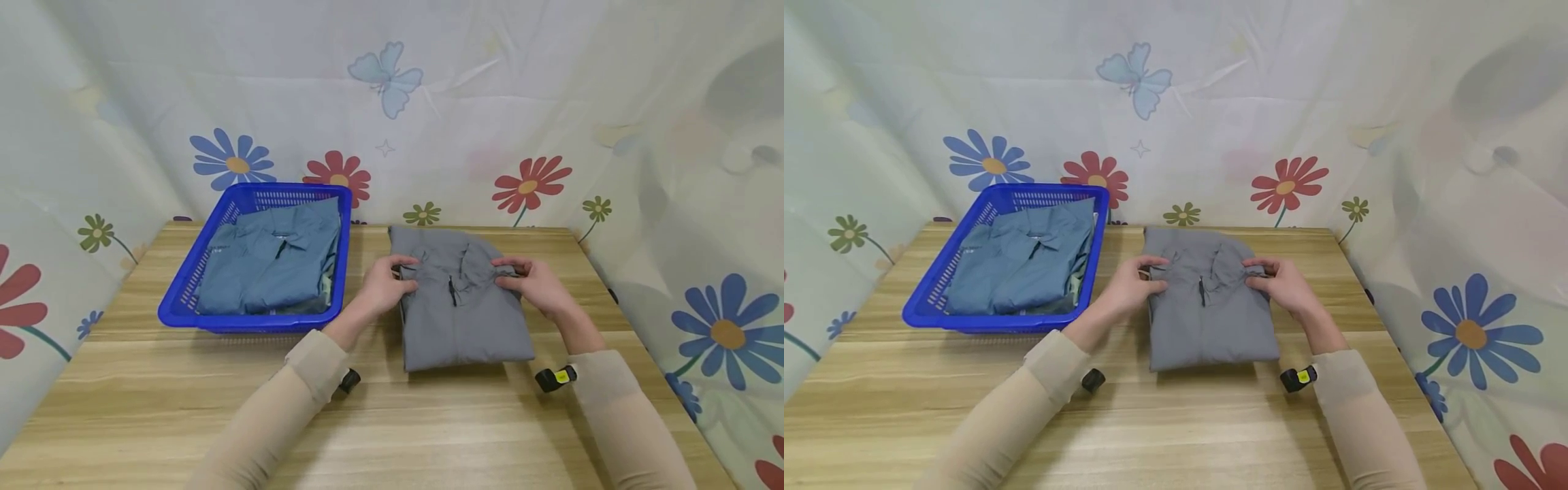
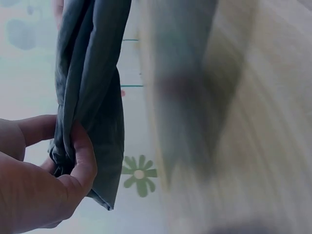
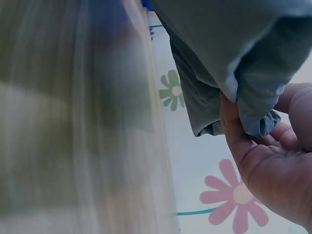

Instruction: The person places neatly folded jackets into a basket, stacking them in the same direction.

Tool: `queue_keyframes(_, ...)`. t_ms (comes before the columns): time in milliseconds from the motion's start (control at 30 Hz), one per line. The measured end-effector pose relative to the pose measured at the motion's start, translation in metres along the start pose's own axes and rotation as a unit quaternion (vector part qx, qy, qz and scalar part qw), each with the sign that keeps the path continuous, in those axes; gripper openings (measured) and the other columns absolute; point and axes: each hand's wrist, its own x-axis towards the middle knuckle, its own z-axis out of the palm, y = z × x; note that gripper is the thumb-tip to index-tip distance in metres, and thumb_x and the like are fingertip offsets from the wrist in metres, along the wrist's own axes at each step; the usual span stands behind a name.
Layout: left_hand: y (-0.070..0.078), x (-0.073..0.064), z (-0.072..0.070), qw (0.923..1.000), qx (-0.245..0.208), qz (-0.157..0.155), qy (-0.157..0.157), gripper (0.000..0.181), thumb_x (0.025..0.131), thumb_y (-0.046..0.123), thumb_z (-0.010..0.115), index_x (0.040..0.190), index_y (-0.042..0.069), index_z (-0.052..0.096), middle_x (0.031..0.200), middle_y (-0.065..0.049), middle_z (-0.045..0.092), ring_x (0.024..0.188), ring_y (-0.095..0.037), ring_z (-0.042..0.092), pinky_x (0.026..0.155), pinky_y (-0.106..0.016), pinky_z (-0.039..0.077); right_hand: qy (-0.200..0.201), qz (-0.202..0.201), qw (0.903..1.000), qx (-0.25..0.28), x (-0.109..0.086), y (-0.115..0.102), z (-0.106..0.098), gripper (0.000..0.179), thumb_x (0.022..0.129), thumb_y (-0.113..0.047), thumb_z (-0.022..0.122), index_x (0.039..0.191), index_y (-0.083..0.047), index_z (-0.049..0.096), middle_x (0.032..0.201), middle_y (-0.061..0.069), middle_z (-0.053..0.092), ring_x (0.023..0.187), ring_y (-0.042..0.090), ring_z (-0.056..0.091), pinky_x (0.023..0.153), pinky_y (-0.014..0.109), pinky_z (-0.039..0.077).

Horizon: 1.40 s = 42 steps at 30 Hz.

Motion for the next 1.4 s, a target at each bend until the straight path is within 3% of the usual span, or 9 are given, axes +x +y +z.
queue_keyframes(167,0.013,-0.007,-0.013,0.9999,-0.005,0.009,-0.011,0.04,0.094,0.006,0.074,0.132,0.011,0.069,0.144,-0.011,0.055,0.099,-0.02,0.057,0.08,-0.033,0.05,-0.003,-0.003,0.9999,0.014,-0.003,-0.013,-0.001,0.042,0.099,-0.01,0.069,0.139,0.003,0.06,0.138,0.021,0.058,0.104,0.019,0.055,0.079,0.023,0.05)
queue_keyframes(400,0.026,-0.013,-0.034,0.9996,-0.007,0.017,-0.02,0.039,0.094,0.008,0.075,0.133,0.012,0.069,0.131,-0.01,0.06,0.086,-0.023,0.058,0.069,-0.033,0.049,-0.002,-0.006,0.9998,0.018,-0.005,-0.03,-0.002,0.043,0.1,-0.012,0.068,0.14,0.001,0.059,0.14,0.019,0.058,0.102,0.02,0.058,0.079,0.023,0.052)
queue_keyframes(833,0.044,-0.017,-0.075,0.9995,0.003,0.012,-0.03,0.04,0.097,0.009,0.072,0.137,0.014,0.066,0.127,-0.01,0.058,0.084,-0.026,0.049,0.07,-0.037,0.042,0.006,-0.03,0.9992,0.026,-0.001,-0.069,0.009,0.043,0.1,-0.012,0.068,0.141,-0.002,0.06,0.144,0.014,0.055,0.107,0.024,0.057,0.08,0.023,0.052)
queue_keyframes(933,0.045,-0.015,-0.086,0.9993,0.003,0.002,-0.037,0.041,0.098,0.011,0.071,0.139,0.015,0.065,0.128,-0.01,0.057,0.09,-0.025,0.049,0.074,-0.039,0.043,0.004,-0.039,0.9983,0.043,0.003,-0.076,0.014,0.043,0.1,-0.01,0.068,0.142,-0.002,0.059,0.141,0.017,0.057,0.105,0.023,0.058,0.081,0.024,0.052)
queue_keyframes(1100,0.048,-0.01,-0.106,0.9985,0.0,-0.01,-0.054,0.045,0.099,0.013,0.071,0.143,0.016,0.062,0.146,-0.007,0.05,0.097,-0.029,0.05,0.083,-0.046,0.047,-0.001,-0.043,0.9961,0.077,0.011,-0.085,0.023,0.043,0.101,-0.006,0.066,0.143,-0.001,0.058,0.138,0.02,0.059,0.105,0.022,0.061,0.081,0.025,0.054)
queue_keyframes(1267,0.054,-0.008,-0.125,0.9978,-0.006,-0.014,-0.064,0.047,0.1,0.012,0.07,0.145,0.015,0.06,0.153,-0.008,0.044,0.112,-0.028,0.053,0.096,-0.048,0.049,0.004,-0.061,0.9953,0.075,0.017,-0.098,0.029,0.042,0.1,-0.006,0.066,0.141,-0.002,0.06,0.134,0.019,0.061,0.105,0.024,0.062,0.081,0.027,0.054)
queue_keyframes(1400,0.057,-0.009,-0.139,0.9979,-0.012,-0.013,-0.063,0.047,0.1,0.01,0.069,0.145,0.013,0.06,0.154,-0.009,0.042,0.11,-0.027,0.057,0.099,-0.046,0.049,0.003,-0.065,0.9957,0.065,0.022,-0.11,0.034,0.041,0.1,-0.007,0.068,0.14,-0.005,0.062,0.137,0.014,0.061,0.111,0.025,0.061,0.084,0.029,0.054)
